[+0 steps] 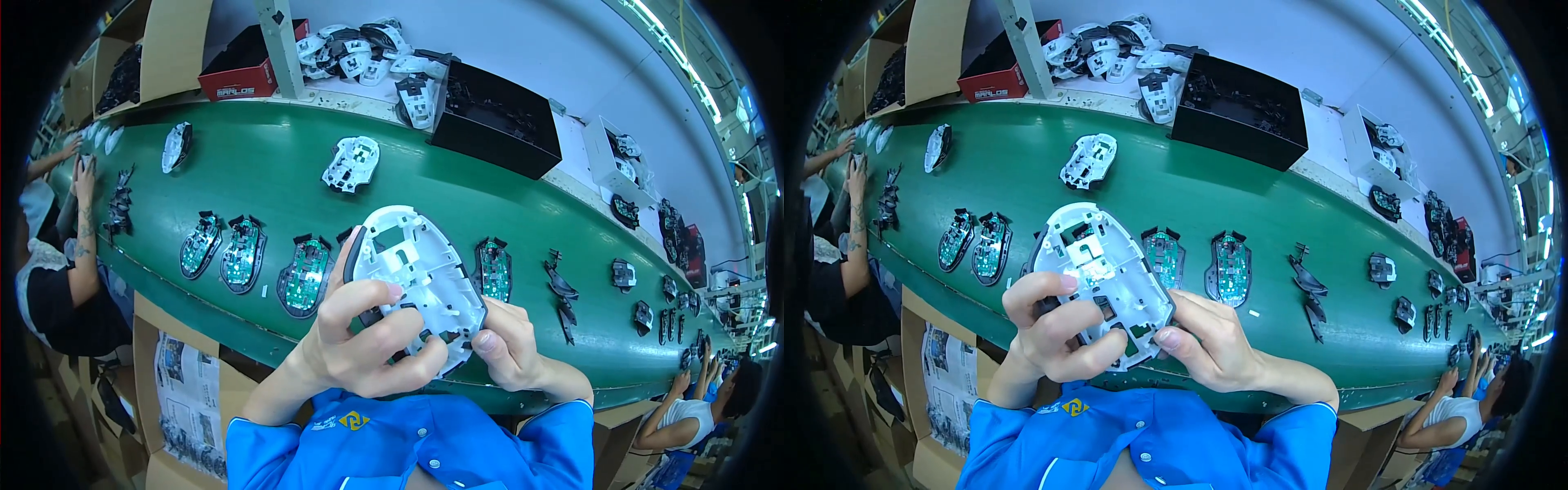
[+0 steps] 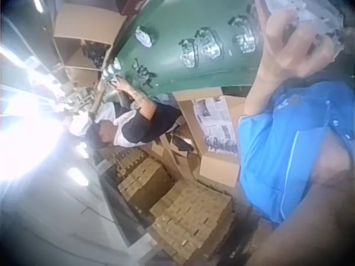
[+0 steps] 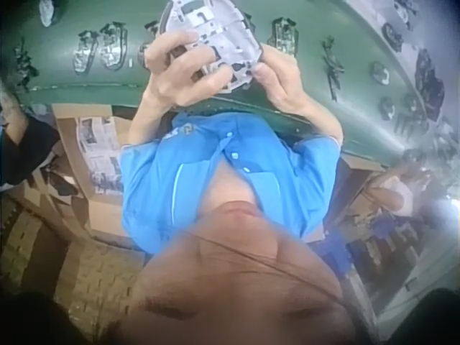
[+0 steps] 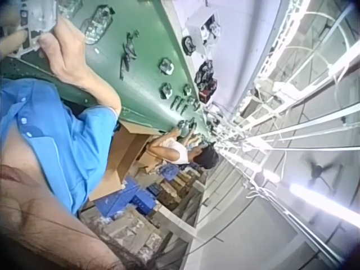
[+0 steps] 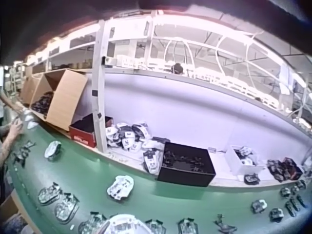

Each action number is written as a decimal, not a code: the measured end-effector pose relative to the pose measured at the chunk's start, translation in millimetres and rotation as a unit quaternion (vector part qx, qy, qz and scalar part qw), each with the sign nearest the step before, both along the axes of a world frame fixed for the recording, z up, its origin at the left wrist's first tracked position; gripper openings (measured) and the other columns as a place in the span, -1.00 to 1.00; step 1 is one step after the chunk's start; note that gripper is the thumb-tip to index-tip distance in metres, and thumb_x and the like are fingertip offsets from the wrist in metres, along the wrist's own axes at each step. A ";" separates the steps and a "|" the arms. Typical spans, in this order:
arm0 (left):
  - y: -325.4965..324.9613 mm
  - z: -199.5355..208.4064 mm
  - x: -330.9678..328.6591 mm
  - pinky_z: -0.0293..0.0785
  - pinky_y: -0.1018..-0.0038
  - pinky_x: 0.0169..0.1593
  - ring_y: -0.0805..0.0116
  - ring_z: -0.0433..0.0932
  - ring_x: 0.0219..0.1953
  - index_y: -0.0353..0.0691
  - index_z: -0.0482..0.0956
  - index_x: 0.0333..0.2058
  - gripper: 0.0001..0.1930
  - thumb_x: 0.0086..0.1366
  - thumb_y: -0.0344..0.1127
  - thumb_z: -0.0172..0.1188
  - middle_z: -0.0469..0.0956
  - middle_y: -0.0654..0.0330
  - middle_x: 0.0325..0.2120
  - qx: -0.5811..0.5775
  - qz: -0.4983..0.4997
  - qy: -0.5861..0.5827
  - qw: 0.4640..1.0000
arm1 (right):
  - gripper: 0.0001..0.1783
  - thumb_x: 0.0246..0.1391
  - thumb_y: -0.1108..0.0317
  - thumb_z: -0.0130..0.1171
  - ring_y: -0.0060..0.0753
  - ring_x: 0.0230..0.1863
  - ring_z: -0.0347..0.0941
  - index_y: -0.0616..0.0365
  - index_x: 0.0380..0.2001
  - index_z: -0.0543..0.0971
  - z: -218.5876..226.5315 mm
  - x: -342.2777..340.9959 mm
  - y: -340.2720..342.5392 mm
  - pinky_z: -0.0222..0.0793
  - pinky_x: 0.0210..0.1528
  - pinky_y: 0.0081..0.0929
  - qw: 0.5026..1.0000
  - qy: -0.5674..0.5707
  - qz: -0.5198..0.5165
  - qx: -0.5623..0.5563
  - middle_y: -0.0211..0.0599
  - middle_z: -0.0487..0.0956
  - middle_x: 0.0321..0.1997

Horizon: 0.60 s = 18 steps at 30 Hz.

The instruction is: The person assembles computer mouse shells on an assembly line by attaching side pieces and inserting internal brackets into the top casings by hand.

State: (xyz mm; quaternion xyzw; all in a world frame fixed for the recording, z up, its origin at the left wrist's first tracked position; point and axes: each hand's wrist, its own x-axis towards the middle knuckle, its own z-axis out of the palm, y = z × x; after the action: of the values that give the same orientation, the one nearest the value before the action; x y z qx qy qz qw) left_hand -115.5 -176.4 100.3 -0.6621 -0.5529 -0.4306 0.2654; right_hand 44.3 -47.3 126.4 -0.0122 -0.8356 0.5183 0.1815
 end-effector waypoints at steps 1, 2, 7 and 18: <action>0.0 -1.0 0.3 0.28 0.49 -0.26 0.20 0.26 -0.15 0.28 0.46 -0.44 -0.59 -0.36 -0.31 0.34 0.32 0.42 -0.39 -0.003 -0.001 0.000 1.000 | -0.66 0.21 0.31 -0.08 -0.40 -0.55 0.45 0.48 -0.20 0.43 -0.3 0.4 -1.0 0.35 -0.51 -0.52 1.000 -0.003 -0.009 -0.006 -0.09 0.47 -0.40; -0.5 -2.3 1.1 0.28 0.49 -0.26 0.20 0.26 -0.15 0.28 0.46 -0.44 -0.59 -0.36 -0.31 0.34 0.32 0.42 -0.39 -0.005 0.000 -0.001 1.000 | -0.65 0.22 0.30 -0.10 -0.39 -0.56 0.44 0.48 -0.21 0.43 -0.9 0.9 -2.2 0.35 -0.51 -0.51 1.000 -0.006 -0.017 -0.011 -0.09 0.47 -0.40; 3.4 -5.7 1.4 0.27 0.49 -0.25 0.21 0.27 -0.17 0.27 0.46 -0.43 -0.59 -0.35 -0.30 0.34 0.33 0.43 -0.41 0.006 0.007 -0.016 1.000 | -0.61 0.25 0.28 -0.16 -0.40 -0.54 0.44 0.48 -0.10 0.39 -2.0 -0.8 0.3 0.36 -0.50 -0.52 1.000 0.004 -0.018 0.019 -0.11 0.45 -0.38; 7.8 -1.2 -2.5 0.37 -0.18 0.02 0.25 0.23 -0.09 0.25 0.44 -0.53 -0.69 -0.32 -0.30 0.30 0.32 0.39 -0.37 0.000 0.000 0.034 0.999 | -0.56 0.26 0.27 -0.15 -0.45 -0.37 0.48 0.43 0.05 0.31 -1.7 1.8 9.2 0.49 -0.46 -0.55 0.962 -0.105 0.001 -0.251 -0.09 0.42 -0.12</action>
State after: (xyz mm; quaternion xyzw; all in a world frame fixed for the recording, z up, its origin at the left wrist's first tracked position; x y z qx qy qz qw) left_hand -118.0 -168.6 99.1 -0.6761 -0.5437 -0.4080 0.2843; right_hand 46.1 -38.1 124.7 -0.1112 -0.6931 0.7074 0.0832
